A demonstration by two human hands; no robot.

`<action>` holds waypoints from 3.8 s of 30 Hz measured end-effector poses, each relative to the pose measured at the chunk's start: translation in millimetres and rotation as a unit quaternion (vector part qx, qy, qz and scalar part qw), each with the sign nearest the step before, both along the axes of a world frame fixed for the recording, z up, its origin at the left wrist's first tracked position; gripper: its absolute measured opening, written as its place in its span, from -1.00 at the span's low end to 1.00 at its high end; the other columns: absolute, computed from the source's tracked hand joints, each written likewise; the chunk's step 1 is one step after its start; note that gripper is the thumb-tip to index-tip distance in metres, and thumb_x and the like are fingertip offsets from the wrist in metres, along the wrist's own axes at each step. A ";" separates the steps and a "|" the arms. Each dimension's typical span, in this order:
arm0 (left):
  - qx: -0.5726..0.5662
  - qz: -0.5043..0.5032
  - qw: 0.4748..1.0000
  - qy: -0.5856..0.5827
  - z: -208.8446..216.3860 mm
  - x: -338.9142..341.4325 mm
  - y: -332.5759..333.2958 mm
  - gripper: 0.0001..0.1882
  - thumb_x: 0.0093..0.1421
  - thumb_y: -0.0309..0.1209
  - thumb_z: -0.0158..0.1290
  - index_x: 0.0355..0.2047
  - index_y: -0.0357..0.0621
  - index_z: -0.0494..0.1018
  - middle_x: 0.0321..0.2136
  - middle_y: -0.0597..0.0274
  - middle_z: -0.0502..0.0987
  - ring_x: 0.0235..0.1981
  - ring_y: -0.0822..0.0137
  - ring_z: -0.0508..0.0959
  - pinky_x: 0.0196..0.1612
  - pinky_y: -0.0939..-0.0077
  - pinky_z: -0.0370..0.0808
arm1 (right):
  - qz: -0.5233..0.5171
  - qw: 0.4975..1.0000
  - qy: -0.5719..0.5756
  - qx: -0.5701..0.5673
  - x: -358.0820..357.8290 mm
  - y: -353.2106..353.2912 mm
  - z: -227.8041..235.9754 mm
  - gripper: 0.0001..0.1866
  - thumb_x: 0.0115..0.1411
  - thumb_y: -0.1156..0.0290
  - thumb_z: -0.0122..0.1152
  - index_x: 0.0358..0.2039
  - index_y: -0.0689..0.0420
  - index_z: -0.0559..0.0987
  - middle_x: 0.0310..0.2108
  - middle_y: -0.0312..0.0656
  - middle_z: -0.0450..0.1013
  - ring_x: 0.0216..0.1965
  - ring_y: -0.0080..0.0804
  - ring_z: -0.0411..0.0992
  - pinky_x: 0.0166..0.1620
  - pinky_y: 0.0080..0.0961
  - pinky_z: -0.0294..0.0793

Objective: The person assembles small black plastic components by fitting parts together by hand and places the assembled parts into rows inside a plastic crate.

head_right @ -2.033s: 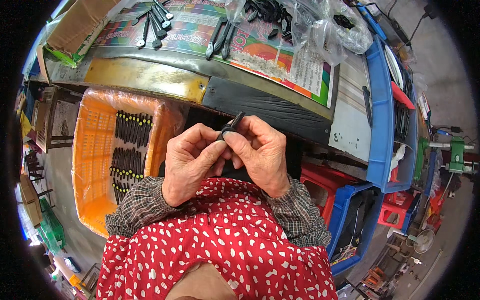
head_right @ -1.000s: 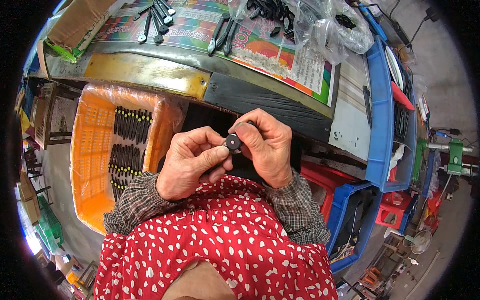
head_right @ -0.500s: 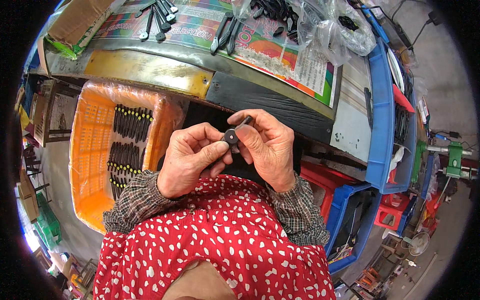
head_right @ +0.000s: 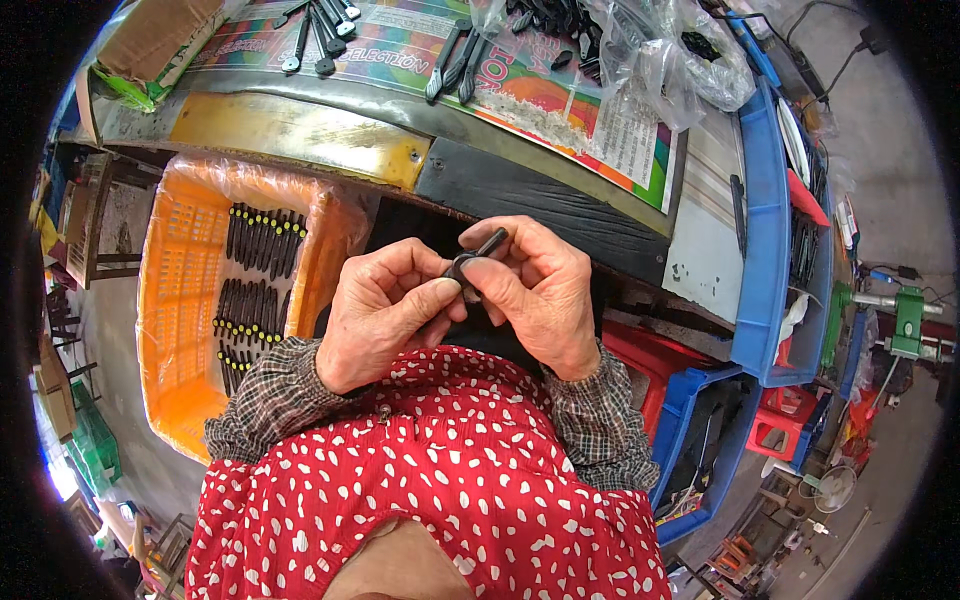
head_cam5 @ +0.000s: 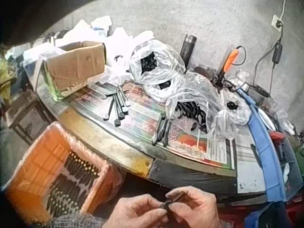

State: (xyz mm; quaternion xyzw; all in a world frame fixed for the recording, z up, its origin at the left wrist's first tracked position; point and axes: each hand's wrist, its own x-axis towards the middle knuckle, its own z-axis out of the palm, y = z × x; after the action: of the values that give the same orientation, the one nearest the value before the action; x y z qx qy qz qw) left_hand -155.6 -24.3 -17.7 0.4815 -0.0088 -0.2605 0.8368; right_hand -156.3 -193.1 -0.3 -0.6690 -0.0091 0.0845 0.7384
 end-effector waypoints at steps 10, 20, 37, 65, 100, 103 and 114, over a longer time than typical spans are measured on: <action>0.140 -0.001 0.981 -0.136 3.4 -0.6 -4.3 -0.72 0.10 -0.57 0.07 -0.15 -0.30 0.35 -0.57 0.17 0.50 -0.62 0.47 0.51 -0.55 0.62 0.43 | -0.038 0.999 -0.026 -0.015 -4.2 0.2 0.9 -0.90 0.18 0.50 0.15 -0.33 0.27 0.48 -0.59 -0.37 0.38 -0.66 -0.78 0.26 -0.64 -0.81 0.21; 0.377 0.158 0.725 -0.554 1.3 3.5 -17.8 -0.59 -0.12 -0.66 0.14 -0.16 -0.27 0.47 -0.39 0.10 0.48 -0.45 0.17 0.53 -0.44 0.44 0.49 | -0.097 0.993 -0.064 -0.028 -3.0 0.1 0.3 -0.85 0.19 0.43 0.17 -0.38 0.27 0.49 -0.64 -0.38 0.39 -0.69 -0.78 0.26 -0.67 -0.79 0.19; 0.251 0.081 0.889 -0.375 7.6 24.4 -16.5 -0.74 0.08 -0.72 0.04 -0.17 -0.36 0.46 -0.42 0.23 0.53 -0.55 0.59 0.41 -0.51 0.73 0.33 | -0.263 0.741 -0.314 -0.532 153.5 -184.1 63.4 -0.84 0.05 0.39 0.17 -0.40 0.18 0.59 -0.47 -0.07 0.48 -0.45 -0.17 0.46 -0.36 -0.34 0.39; 0.116 0.058 0.977 -0.170 12.1 31.3 -13.9 -0.77 0.14 -0.66 0.04 -0.16 -0.38 0.45 -0.57 0.36 0.45 -0.61 0.68 0.31 -0.58 0.79 0.24 | -0.245 0.616 -0.286 -0.692 259.7 -236.6 28.3 -0.86 0.00 0.37 0.18 -0.49 0.19 0.54 -0.46 0.01 0.48 -0.32 0.03 0.45 -0.27 -0.11 0.40; -0.080 0.005 0.996 0.040 13.8 9.4 -9.0 -0.82 0.22 -0.52 -0.02 -0.15 -0.15 0.36 -0.39 0.10 0.53 -0.64 0.48 0.40 -0.72 0.73 0.20 | -0.038 0.983 -0.170 -0.066 8.0 -31.5 20.6 -0.71 0.05 0.72 0.18 -0.16 0.36 0.48 -0.24 -0.18 0.36 -0.35 -0.56 0.45 -0.32 -0.69 0.51; -0.080 0.007 0.995 0.055 12.5 8.3 -7.6 -0.83 0.23 -0.51 -0.03 -0.15 -0.14 0.36 -0.39 0.11 0.53 -0.64 0.48 0.39 -0.72 0.74 0.19 | -0.055 0.983 -0.159 -0.069 4.5 -23.0 18.9 -0.71 0.05 0.71 0.18 -0.16 0.36 0.49 -0.23 -0.17 0.36 -0.37 -0.57 0.44 -0.35 -0.70 0.52; -0.094 0.007 0.993 0.067 9.2 9.1 -6.6 -0.82 0.23 -0.51 -0.04 -0.14 -0.14 0.37 -0.39 0.11 0.53 -0.64 0.48 0.39 -0.73 0.75 0.19 | -0.054 0.967 -0.216 -0.123 0.7 -21.0 7.7 -0.71 0.00 0.69 0.26 -0.21 0.32 0.51 -0.27 -0.22 0.35 -0.37 -0.59 0.43 -0.35 -0.70 0.49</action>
State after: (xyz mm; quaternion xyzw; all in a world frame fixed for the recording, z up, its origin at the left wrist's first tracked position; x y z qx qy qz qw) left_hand -146.5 -31.0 -8.5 0.3821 0.0266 -0.2844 0.8789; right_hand -155.6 -214.1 7.4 -0.7563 -0.1223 -0.1014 0.6346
